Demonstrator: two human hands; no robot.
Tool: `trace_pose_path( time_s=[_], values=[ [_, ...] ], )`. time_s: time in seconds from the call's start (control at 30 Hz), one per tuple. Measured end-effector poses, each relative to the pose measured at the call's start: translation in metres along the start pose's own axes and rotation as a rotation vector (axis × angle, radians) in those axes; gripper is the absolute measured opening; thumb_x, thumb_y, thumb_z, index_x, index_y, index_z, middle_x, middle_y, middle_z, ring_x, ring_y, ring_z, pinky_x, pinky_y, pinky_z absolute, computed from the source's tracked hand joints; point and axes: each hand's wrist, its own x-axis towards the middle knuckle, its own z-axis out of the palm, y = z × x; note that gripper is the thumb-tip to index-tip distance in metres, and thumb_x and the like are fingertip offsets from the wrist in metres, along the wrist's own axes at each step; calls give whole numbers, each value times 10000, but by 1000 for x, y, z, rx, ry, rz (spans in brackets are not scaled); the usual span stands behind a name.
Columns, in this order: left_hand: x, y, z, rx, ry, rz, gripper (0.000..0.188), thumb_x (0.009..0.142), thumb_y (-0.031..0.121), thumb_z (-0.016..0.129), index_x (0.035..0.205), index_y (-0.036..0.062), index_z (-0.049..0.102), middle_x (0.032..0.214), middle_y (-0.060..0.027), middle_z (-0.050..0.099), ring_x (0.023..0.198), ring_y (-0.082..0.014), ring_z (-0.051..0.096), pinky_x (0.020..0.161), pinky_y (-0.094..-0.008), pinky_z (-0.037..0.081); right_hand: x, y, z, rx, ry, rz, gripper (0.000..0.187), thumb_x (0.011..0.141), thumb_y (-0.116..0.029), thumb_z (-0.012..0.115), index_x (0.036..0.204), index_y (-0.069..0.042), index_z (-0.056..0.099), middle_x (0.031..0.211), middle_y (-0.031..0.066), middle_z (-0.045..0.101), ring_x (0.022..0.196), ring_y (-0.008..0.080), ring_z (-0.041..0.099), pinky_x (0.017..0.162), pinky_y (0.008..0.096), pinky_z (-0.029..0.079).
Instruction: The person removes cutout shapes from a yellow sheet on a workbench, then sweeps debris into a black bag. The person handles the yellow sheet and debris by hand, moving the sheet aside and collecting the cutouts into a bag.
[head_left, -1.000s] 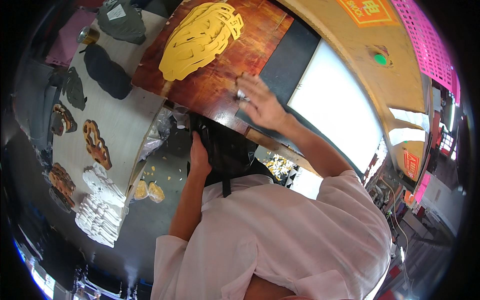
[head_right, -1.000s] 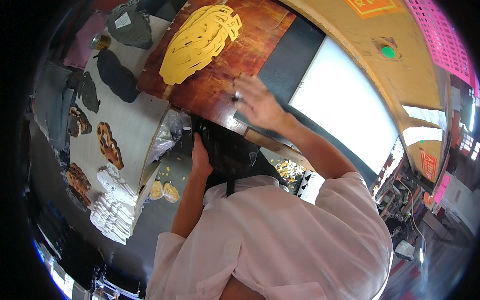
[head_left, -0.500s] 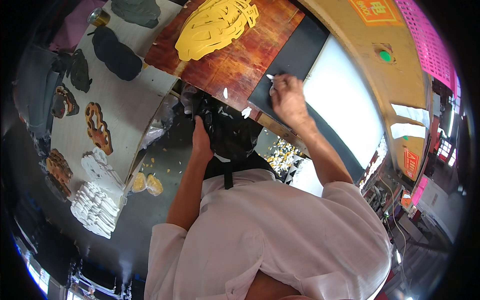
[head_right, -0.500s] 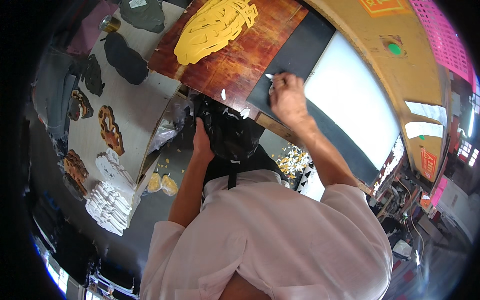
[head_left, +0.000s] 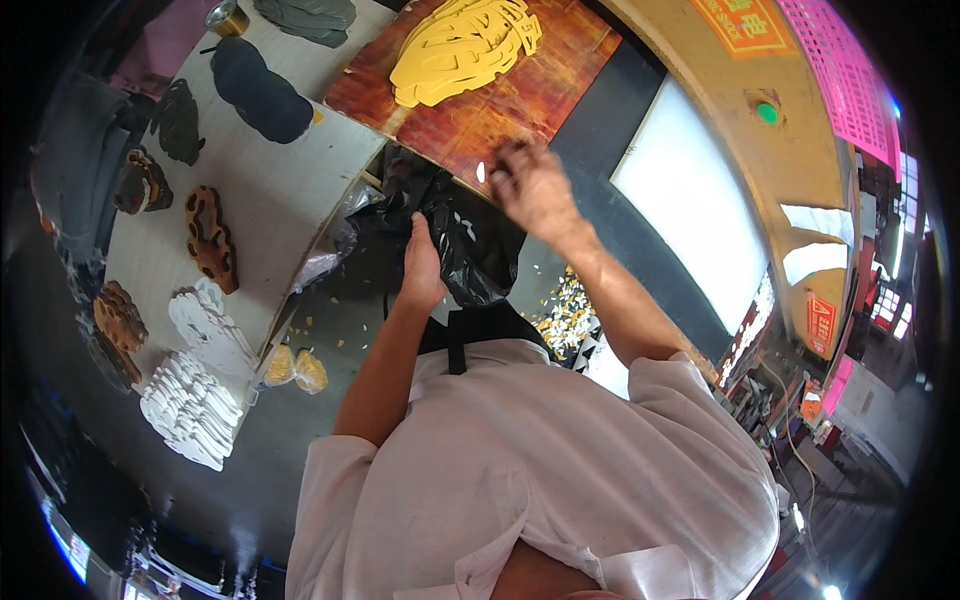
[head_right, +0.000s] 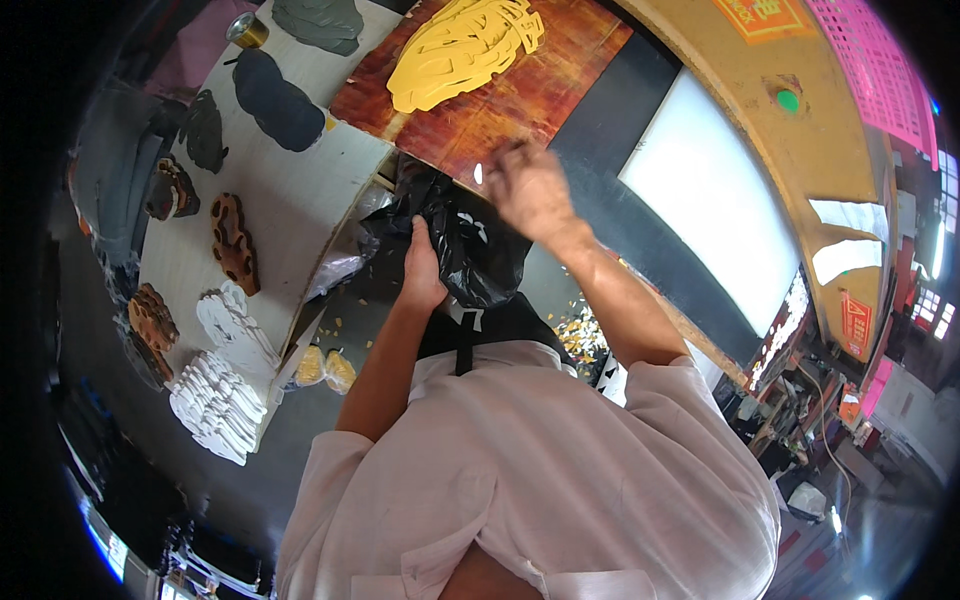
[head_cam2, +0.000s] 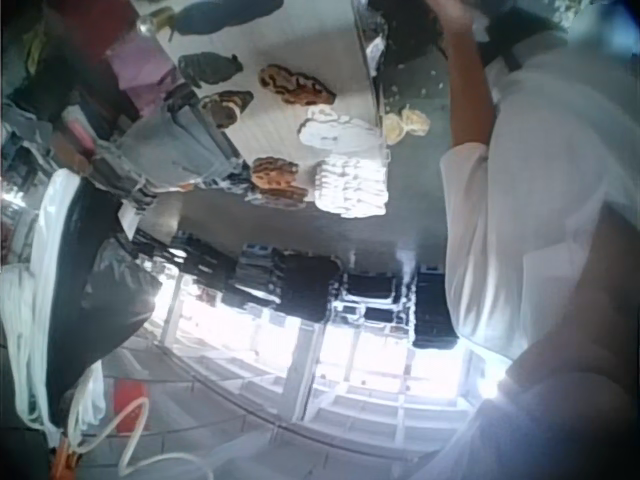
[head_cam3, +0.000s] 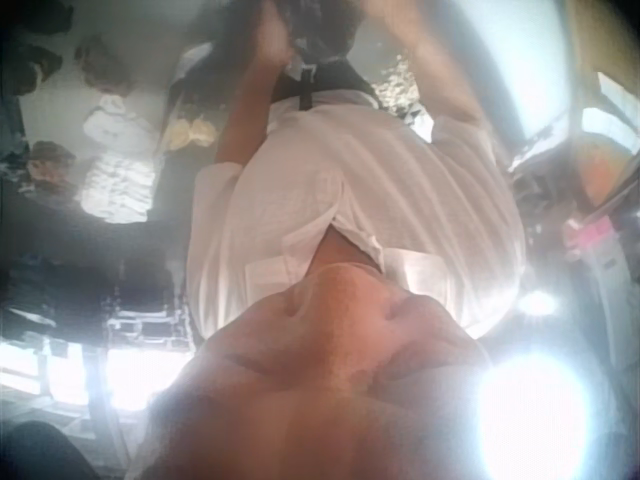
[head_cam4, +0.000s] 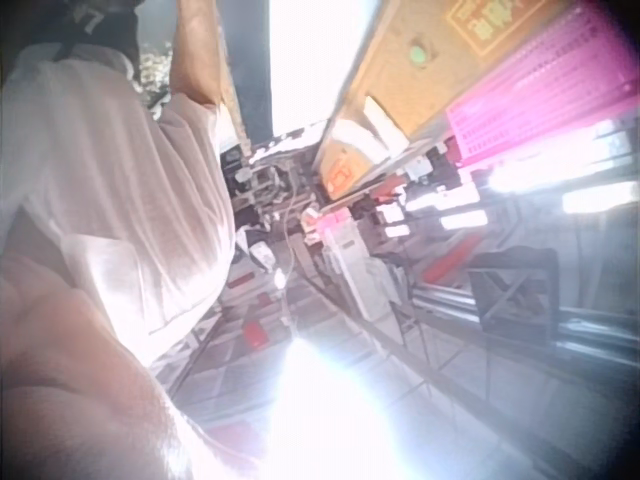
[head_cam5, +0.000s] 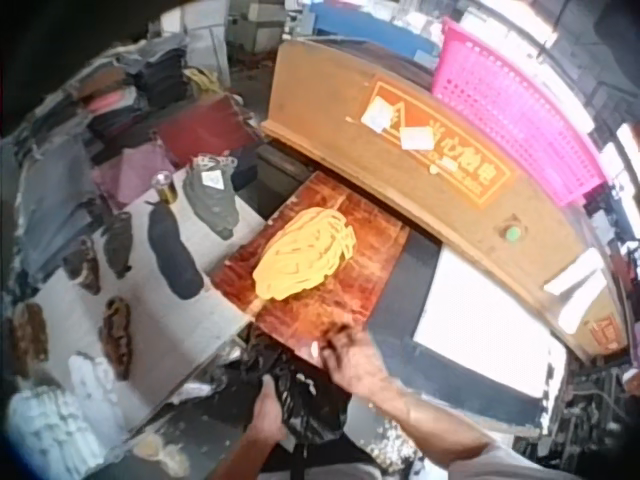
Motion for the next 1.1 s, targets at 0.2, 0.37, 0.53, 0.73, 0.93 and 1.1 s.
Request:
trace_pose_path(
  time_s=[0.2,0.37,0.53,0.73,0.93,1.1],
  values=[
    [-12,10,5,-6,-21,52,651,1098,593,447,1454,61,566,1355,-100,666,1159,-270,692,991,-452,586,-5,-37,15,261,381,-65,245,916,-183,758,1123,-52,770,1034,180,709,1018,382,674,946,461,543],
    [-4,9,-2,5,-103,6,720,1068,666,438,1470,78,547,1349,-120,653,1174,-298,683,1009,-473,577,-38,-30,-15,293,52,-143,171,923,-152,700,1022,-37,778,1024,156,727,1032,377,670,955,471,533],
    [4,-10,3,-46,-106,-22,750,1046,703,448,1486,104,546,1385,-110,648,1223,-308,656,1082,-508,519,-48,8,-17,25,-10,31,178,936,-127,681,1045,-23,776,1096,186,738,1062,385,684,956,467,557],
    [-31,-37,14,-1,-183,81,715,1101,634,331,1578,119,470,1580,-93,522,1417,-345,510,1222,-540,371,-130,22,-2,598,318,0,175,967,-95,646,1076,-20,761,1017,224,710,1005,435,685,897,485,570],
    [-121,-169,19,298,-116,-2,701,1125,592,285,1597,96,433,1590,-100,516,1446,-319,504,1243,-490,373,-326,92,40,745,-15,762,993,903,-588,722,1553,90,400,1449,391,532,1370,491,526,1135,499,448],
    [-176,-347,40,770,-64,-371,700,1109,610,351,1513,66,526,1424,-131,644,1279,-314,640,1122,-459,509,-483,171,111,1584,-86,1203,699,883,-434,791,1365,36,599,1003,190,716,708,270,658,592,364,529]
  ],
)
